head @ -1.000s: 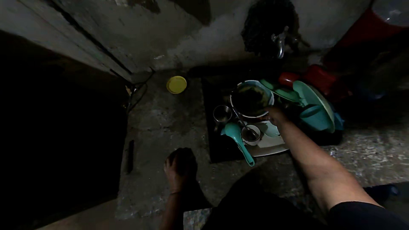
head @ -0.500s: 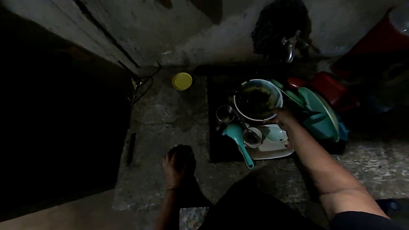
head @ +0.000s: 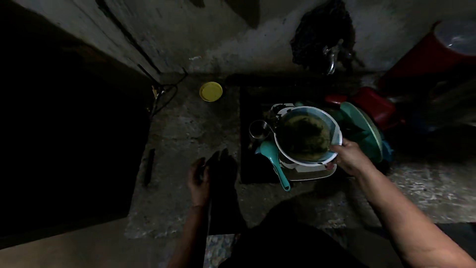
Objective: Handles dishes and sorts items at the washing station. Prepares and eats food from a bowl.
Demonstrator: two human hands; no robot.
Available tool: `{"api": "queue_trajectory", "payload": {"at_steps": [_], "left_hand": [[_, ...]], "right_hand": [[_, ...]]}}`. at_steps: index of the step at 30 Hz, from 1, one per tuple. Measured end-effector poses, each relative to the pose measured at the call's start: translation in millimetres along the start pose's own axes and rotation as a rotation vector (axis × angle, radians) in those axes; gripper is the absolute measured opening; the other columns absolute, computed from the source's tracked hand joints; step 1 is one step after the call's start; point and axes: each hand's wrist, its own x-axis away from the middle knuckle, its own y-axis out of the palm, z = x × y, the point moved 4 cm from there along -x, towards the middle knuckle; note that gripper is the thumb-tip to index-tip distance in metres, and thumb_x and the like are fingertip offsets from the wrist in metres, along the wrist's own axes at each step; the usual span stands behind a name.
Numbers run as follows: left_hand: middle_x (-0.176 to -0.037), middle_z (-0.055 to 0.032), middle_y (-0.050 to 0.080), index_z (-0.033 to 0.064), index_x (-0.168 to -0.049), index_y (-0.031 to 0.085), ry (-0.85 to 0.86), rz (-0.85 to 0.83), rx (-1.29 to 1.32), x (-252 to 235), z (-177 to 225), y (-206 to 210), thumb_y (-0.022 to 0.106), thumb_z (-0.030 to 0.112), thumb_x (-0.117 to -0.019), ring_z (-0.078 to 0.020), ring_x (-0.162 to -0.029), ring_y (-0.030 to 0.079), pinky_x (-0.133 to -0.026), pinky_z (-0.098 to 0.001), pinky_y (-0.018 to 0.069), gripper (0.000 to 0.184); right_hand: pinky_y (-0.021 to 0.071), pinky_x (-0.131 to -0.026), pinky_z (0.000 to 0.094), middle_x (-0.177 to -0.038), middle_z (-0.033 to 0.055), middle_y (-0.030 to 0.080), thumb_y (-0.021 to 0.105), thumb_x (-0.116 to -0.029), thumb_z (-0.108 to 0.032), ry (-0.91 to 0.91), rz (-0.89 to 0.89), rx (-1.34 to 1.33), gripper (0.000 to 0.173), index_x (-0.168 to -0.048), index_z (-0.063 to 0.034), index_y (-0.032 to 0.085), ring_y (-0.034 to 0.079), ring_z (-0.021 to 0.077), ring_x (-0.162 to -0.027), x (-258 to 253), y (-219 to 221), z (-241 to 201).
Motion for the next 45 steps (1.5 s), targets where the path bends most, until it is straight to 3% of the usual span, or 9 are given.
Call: {"api": "queue_trajectory", "payload": {"at_steps": [2,5,8,13,17,22,27,31,45], "left_hand": [[-0.136,-0.0252,0.059,-0.0104,-0.136,0.054,0.036,-0.125,0.061,-10,33,30,0.055,0.012,-0.1023,-0.0241,-0.124,0.06,-0.106,-0.0364,0.0495,0.04],[-0.131,-0.014,0.064,-0.003,-0.132,0.06,0.023,-0.369,0.258,-21,72,97,0.053,0.012,-0.1046,-0.0165,-0.116,0.064,-0.101,-0.0352,0.0532,0.032],[-0.132,-0.0123,0.065,0.0014,-0.136,0.059,-0.126,-0.589,0.437,-29,85,164,0.046,0.02,-0.1097,-0.0194,-0.117,0.064,-0.103,-0.0388,0.0521,0.035],[-0.133,-0.0064,0.063,0.0104,-0.139,0.058,-0.379,-0.807,0.554,-17,101,228,0.035,0.033,-0.1113,-0.0141,-0.11,0.062,-0.092,-0.0344,0.0523,0.042],[-0.114,-0.0065,0.068,0.0143,-0.134,0.061,-0.566,-0.886,0.639,-6,108,248,0.04,0.034,-0.1105,-0.0151,-0.092,0.066,-0.077,-0.0332,0.0566,0.037],[-0.111,-0.0059,0.069,0.0125,-0.132,0.063,-0.555,-0.925,0.584,-3,115,258,0.042,0.029,-0.1101,-0.0132,-0.089,0.066,-0.076,-0.0313,0.0559,0.035],[-0.114,-0.0041,0.068,0.0171,-0.134,0.062,-0.543,-0.92,0.496,-12,117,262,0.043,0.033,-0.1102,-0.0103,-0.088,0.064,-0.074,-0.0291,0.0543,0.035],[-0.123,-0.0077,0.067,0.0085,-0.136,0.06,-0.522,-0.899,0.582,-27,102,285,0.043,0.023,-0.1106,-0.0141,-0.102,0.065,-0.087,-0.0344,0.0553,0.034],[-0.127,-0.0059,0.067,0.0072,-0.133,0.062,-0.462,-0.924,0.622,-51,103,298,0.044,0.021,-0.1104,-0.0133,-0.107,0.065,-0.091,-0.0343,0.0551,0.033]], "right_hand": [[0.0596,-0.056,0.0326,-0.092,0.0117,0.068,0.049,-0.1036,-0.002,0.018,-0.009,0.029,0.032,-0.136,-0.0015,0.051,0.068,0.017,-0.065,17,-7,4],[0.0599,-0.054,0.0313,-0.093,0.0105,0.068,0.05,-0.1016,0.0,0.051,-0.021,0.064,0.032,-0.133,0.001,0.051,0.068,0.0158,-0.064,39,-17,13],[0.0598,-0.051,0.0314,-0.09,0.0095,0.07,0.05,-0.1008,0.0,0.055,-0.026,0.033,0.029,-0.13,0.0016,0.053,0.069,0.0162,-0.061,57,-24,23],[0.0603,-0.052,0.0298,-0.09,0.0079,0.072,0.052,-0.0994,0.0,0.052,-0.008,0.007,0.026,-0.125,-0.0003,0.057,0.071,0.0148,-0.065,77,-39,31],[0.0605,-0.052,0.0289,-0.089,0.0075,0.071,0.05,-0.0994,0.002,0.09,0.004,0.023,0.025,-0.124,-0.0001,0.056,0.071,0.014,-0.063,84,-46,31],[0.0602,-0.051,0.0289,-0.088,0.0074,0.071,0.049,-0.0997,0.002,0.122,0.017,0.04,0.026,-0.125,-0.0004,0.056,0.07,0.0135,-0.062,80,-51,33],[0.0615,-0.054,0.0299,-0.09,0.0085,0.071,0.051,-0.1002,0.001,0.133,0.001,0.058,0.027,-0.127,-0.0003,0.055,0.071,0.0148,-0.063,67,-52,30],[0.0612,-0.055,0.0286,-0.09,0.008,0.07,0.051,-0.1017,0.0,0.147,-0.012,0.067,0.024,-0.125,0.0,0.056,0.07,0.0138,-0.064,54,-52,26],[0.0608,-0.052,0.0279,-0.086,0.0092,0.07,0.049,-0.1035,0.001,0.211,-0.013,0.081,0.022,-0.125,0.0001,0.055,0.07,0.0144,-0.06,33,-49,6]]}}
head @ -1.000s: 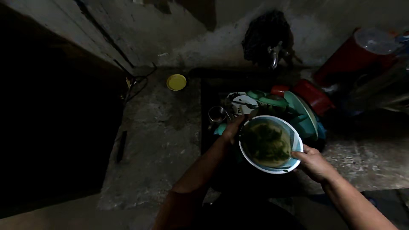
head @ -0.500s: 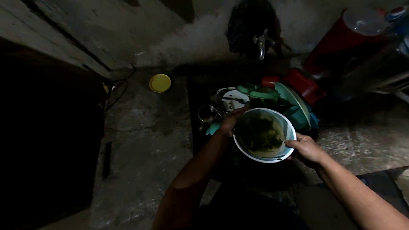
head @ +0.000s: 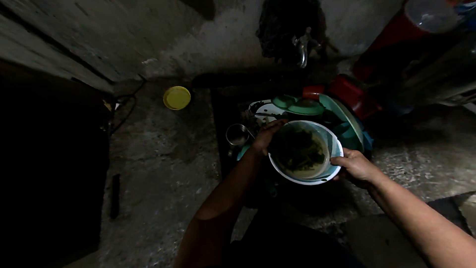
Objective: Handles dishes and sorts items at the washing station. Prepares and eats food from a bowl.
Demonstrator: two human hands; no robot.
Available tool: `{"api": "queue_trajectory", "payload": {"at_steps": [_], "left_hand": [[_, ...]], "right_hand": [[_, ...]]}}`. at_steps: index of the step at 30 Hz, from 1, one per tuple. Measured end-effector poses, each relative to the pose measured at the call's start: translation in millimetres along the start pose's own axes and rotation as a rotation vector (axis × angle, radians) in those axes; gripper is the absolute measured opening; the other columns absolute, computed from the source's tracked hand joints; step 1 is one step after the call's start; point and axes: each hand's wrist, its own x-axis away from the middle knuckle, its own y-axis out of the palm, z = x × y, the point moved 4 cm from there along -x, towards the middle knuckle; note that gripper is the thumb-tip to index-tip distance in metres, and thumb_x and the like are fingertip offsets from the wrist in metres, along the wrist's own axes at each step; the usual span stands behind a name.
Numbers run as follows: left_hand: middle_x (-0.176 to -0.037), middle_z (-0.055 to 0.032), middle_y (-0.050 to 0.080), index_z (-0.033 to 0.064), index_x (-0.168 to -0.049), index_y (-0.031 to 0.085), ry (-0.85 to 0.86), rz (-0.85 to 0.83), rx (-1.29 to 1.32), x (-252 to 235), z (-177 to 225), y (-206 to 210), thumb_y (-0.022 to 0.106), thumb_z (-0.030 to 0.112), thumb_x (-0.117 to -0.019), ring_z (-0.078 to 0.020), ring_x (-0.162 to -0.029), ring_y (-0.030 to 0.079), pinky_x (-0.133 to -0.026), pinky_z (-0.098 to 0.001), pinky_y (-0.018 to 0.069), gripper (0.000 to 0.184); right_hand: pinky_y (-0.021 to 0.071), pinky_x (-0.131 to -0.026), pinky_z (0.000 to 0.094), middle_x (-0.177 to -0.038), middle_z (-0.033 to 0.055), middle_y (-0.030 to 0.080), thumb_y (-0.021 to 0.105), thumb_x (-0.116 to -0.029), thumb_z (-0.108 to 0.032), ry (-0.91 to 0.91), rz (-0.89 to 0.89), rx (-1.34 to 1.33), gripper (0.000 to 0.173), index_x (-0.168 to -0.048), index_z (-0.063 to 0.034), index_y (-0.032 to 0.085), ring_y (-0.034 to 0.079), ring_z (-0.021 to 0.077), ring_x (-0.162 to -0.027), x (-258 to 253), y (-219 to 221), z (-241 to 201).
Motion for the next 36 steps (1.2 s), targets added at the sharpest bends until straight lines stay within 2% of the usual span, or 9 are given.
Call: {"api": "queue_trajectory", "payload": {"at_steps": [3,6,9,11,13,18,23,27,36], "left_hand": [[-0.128,-0.005,0.067,0.0095,-0.134,0.063,-0.015,0.004,-0.023,-2,-1,-1,0.044,0.022,-0.1102,-0.0119,-0.104,0.066,-0.086,-0.0318,0.0554,0.033],[-0.121,-0.004,0.069,0.0087,-0.131,0.064,-0.03,0.018,0.006,-4,0,-2,0.045,0.02,-0.11,-0.0075,-0.088,0.066,-0.072,-0.0245,0.0554,0.03],[-0.121,-0.0013,0.069,0.0109,-0.133,0.064,-0.037,0.032,-0.029,-4,0,-2,0.042,0.023,-0.1111,-0.0033,-0.08,0.062,-0.065,-0.0201,0.0506,0.033],[-0.123,-0.0013,0.068,0.0114,-0.134,0.063,-0.046,0.026,-0.026,-5,-2,-4,0.04,0.025,-0.1117,-0.0035,-0.083,0.063,-0.068,-0.0207,0.0509,0.035],[-0.112,-0.0031,0.069,0.0102,-0.132,0.063,-0.059,0.038,0.02,-6,-6,-4,0.041,0.026,-0.1116,-0.0054,-0.078,0.062,-0.066,-0.0221,0.0524,0.035],[-0.119,-0.0069,0.069,0.0076,-0.133,0.062,-0.063,0.023,0.066,-5,-8,-4,0.039,0.025,-0.1121,-0.0127,-0.096,0.068,-0.082,-0.0314,0.0573,0.036],[-0.121,-0.0053,0.069,0.0077,-0.131,0.064,-0.025,0.017,0.038,-5,-6,-6,0.041,0.026,-0.1117,-0.0121,-0.103,0.067,-0.089,-0.0328,0.0563,0.035],[-0.121,-0.0045,0.068,0.0071,-0.13,0.063,-0.009,0.017,0.056,-7,-6,-7,0.043,0.022,-0.1109,-0.0101,-0.1,0.066,-0.086,-0.0297,0.056,0.032],[-0.126,-0.0054,0.067,0.008,-0.134,0.062,0.003,0.015,0.032,-9,-10,-13,0.042,0.023,-0.1112,-0.0116,-0.105,0.065,-0.089,-0.0315,0.0553,0.034]], "right_hand": [[0.0604,-0.052,0.0274,-0.084,0.0087,0.069,0.049,-0.1037,0.002,-0.004,-0.009,0.022,0.022,-0.125,0.0006,0.054,0.069,0.0138,-0.059,0,0,-5],[0.0599,-0.051,0.0269,-0.083,0.0085,0.07,0.048,-0.104,0.002,-0.005,-0.011,0.017,0.021,-0.124,0.0006,0.054,0.069,0.0134,-0.058,-1,0,-8],[0.06,-0.052,0.0267,-0.083,0.0077,0.069,0.048,-0.1039,0.002,-0.009,-0.01,0.043,0.022,-0.125,0.0006,0.054,0.069,0.0124,-0.058,-2,-1,-9],[0.0601,-0.051,0.0267,-0.082,0.0073,0.069,0.048,-0.1039,0.002,0.0,-0.01,0.051,0.02,-0.123,0.0003,0.055,0.068,0.0123,-0.057,-2,0,-11],[0.0605,-0.052,0.0271,-0.082,0.0074,0.07,0.048,-0.104,0.002,0.001,-0.027,0.045,0.021,-0.123,-0.0001,0.055,0.069,0.0129,-0.058,-2,0,-10],[0.0603,-0.051,0.0273,-0.084,0.0082,0.07,0.048,-0.1046,0.001,0.013,-0.024,0.039,0.021,-0.124,-0.0003,0.055,0.069,0.0133,-0.058,-2,1,-12],[0.061,-0.052,0.0285,-0.086,0.0093,0.07,0.048,-0.1042,0.001,0.012,-0.033,0.06,0.021,-0.124,0.0,0.054,0.07,0.0145,-0.06,-2,2,-17],[0.0607,-0.053,0.0274,-0.085,0.0081,0.07,0.047,-0.1048,0.001,0.016,-0.046,0.079,0.02,-0.124,-0.0001,0.054,0.07,0.0134,-0.06,1,3,-26],[0.0615,-0.056,0.0293,-0.091,0.011,0.07,0.046,-0.106,-0.002,0.069,-0.058,0.105,0.022,-0.127,-0.0003,0.052,0.072,0.0157,-0.067,-2,6,-36]]}}
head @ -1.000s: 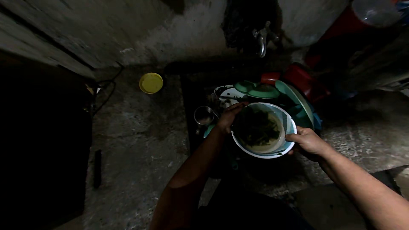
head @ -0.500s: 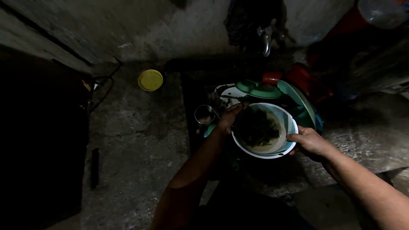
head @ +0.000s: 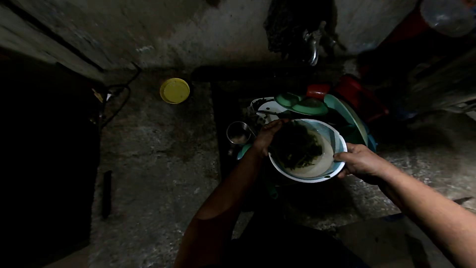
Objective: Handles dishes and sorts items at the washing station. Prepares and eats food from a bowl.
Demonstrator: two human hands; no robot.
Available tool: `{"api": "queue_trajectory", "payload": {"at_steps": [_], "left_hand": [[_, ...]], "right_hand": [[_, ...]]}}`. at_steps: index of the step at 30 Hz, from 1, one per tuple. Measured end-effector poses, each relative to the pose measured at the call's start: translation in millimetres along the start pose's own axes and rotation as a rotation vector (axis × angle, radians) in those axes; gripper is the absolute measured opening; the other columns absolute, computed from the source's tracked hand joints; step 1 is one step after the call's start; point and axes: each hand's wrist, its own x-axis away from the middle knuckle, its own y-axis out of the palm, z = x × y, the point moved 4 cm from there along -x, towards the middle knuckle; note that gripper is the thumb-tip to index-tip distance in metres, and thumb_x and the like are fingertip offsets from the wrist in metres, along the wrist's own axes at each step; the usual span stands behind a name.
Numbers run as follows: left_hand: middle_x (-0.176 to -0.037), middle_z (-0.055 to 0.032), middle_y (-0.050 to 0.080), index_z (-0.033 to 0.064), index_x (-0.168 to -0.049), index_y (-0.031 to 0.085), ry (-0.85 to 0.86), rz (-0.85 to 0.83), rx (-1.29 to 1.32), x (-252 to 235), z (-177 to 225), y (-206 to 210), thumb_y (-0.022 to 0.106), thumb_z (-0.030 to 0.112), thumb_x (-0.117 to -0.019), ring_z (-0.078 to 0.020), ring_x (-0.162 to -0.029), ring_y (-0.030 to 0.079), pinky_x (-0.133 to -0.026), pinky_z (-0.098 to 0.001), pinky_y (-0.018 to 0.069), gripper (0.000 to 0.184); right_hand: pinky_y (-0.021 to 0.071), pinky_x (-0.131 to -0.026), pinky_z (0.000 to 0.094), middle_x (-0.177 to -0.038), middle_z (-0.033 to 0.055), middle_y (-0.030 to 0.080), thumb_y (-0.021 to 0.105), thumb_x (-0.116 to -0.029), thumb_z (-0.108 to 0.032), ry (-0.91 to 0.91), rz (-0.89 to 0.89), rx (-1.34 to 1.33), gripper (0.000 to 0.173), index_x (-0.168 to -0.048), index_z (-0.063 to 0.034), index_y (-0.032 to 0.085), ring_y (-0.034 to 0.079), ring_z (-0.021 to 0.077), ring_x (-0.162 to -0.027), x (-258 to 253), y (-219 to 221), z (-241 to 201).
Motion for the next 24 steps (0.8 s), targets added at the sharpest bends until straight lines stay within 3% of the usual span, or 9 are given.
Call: {"api": "queue_trajectory", "payload": {"at_steps": [8,17,24], "left_hand": [[-0.128,-0.0043,0.066,0.0079,-0.135,0.061,0.009,0.027,0.008,2,1,-3,0.043,0.021,-0.1108,-0.0094,-0.105,0.064,-0.087,-0.0285,0.0542,0.033],[-0.128,-0.0049,0.066,0.0081,-0.134,0.062,-0.035,0.062,0.045,0,-6,-8,0.044,0.023,-0.1106,-0.0116,-0.108,0.065,-0.092,-0.032,0.054,0.033],[-0.127,-0.0046,0.066,0.0078,-0.134,0.062,-0.011,0.043,0.068,-1,-8,-12,0.043,0.022,-0.1108,-0.0113,-0.109,0.064,-0.092,-0.032,0.0542,0.033]], "right_hand": [[0.0618,-0.057,0.0303,-0.091,0.011,0.069,0.046,-0.106,-0.001,-0.002,-0.024,0.016,0.022,-0.127,-0.0005,0.052,0.072,0.0164,-0.068,-2,1,-7],[0.0615,-0.057,0.0296,-0.088,0.0105,0.069,0.047,-0.1053,-0.002,0.002,-0.031,0.07,0.021,-0.125,0.0003,0.052,0.071,0.0157,-0.066,-5,3,-14],[0.0591,-0.051,0.0261,-0.074,0.0075,0.068,0.048,-0.1072,-0.005,0.035,-0.03,0.109,0.014,-0.12,-0.0011,0.052,0.068,0.0132,-0.055,-2,6,-22]]}}
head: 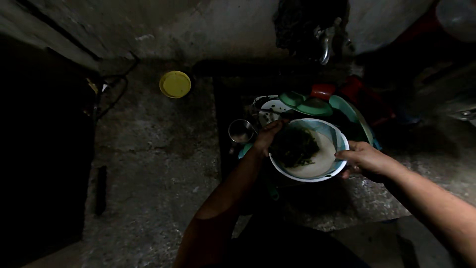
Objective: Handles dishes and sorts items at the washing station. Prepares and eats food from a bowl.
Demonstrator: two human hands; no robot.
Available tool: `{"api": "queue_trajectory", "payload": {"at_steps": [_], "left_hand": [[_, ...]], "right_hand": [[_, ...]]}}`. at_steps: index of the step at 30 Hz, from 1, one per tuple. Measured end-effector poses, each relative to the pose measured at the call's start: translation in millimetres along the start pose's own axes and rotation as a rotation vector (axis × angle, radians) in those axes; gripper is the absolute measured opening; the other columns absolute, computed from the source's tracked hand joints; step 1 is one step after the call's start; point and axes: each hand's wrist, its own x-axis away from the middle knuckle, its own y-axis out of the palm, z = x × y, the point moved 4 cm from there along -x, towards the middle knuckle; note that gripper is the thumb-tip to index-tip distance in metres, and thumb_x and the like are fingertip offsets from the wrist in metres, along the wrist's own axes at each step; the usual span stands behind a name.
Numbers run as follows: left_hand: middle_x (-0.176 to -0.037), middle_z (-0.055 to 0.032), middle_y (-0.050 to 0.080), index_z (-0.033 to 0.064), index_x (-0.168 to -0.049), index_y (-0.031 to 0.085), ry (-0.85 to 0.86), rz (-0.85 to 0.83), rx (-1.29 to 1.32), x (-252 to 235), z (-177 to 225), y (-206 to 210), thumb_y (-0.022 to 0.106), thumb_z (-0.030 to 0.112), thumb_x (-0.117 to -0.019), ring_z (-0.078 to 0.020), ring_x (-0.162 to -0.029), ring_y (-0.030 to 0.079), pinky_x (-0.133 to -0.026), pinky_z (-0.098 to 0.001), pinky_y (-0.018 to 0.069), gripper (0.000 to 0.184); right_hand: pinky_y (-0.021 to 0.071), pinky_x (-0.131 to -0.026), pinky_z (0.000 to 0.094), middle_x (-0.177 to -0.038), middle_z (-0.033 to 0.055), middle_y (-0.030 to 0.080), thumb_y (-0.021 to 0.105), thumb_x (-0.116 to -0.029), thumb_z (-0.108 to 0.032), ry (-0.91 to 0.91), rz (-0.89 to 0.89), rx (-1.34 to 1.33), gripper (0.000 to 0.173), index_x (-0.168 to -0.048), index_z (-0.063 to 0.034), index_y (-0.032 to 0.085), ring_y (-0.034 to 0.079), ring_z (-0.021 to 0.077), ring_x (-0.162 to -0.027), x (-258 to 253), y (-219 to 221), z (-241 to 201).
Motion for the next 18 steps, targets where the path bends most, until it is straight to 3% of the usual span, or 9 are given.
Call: {"api": "queue_trajectory", "payload": {"at_steps": [5,9,18], "left_hand": [[-0.129,-0.0049,0.066,0.0076,-0.134,0.062,0.011,-0.004,0.006,-3,-4,-1,0.043,0.022,-0.1108,-0.0119,-0.11,0.064,-0.094,-0.0325,0.0538,0.033],[-0.136,-0.0051,0.063,0.0072,-0.138,0.06,0.016,-0.001,-0.024,-5,-5,-1,0.042,0.022,-0.1108,-0.0121,-0.117,0.062,-0.097,-0.0333,0.0517,0.035],[-0.136,-0.0044,0.064,0.0082,-0.138,0.059,-0.025,0.035,0.034,-5,-5,-2,0.045,0.024,-0.1103,-0.0143,-0.12,0.061,-0.101,-0.0362,0.0516,0.035]], "right_hand": [[0.0579,-0.049,0.0258,-0.067,0.0082,0.067,0.047,-0.1076,-0.007,-0.043,-0.043,0.053,0.013,-0.117,-0.0011,0.054,0.067,0.0143,-0.052,-1,-5,-5],[0.058,-0.05,0.026,-0.067,0.009,0.067,0.047,-0.1082,-0.009,-0.048,-0.049,0.105,0.014,-0.117,-0.0003,0.054,0.067,0.0148,-0.052,0,-6,-12],[0.0572,-0.049,0.0276,-0.066,0.011,0.067,0.045,-0.1092,-0.011,-0.063,-0.058,0.13,0.017,-0.119,0.0001,0.054,0.066,0.0171,-0.052,-3,-9,-17]]}}
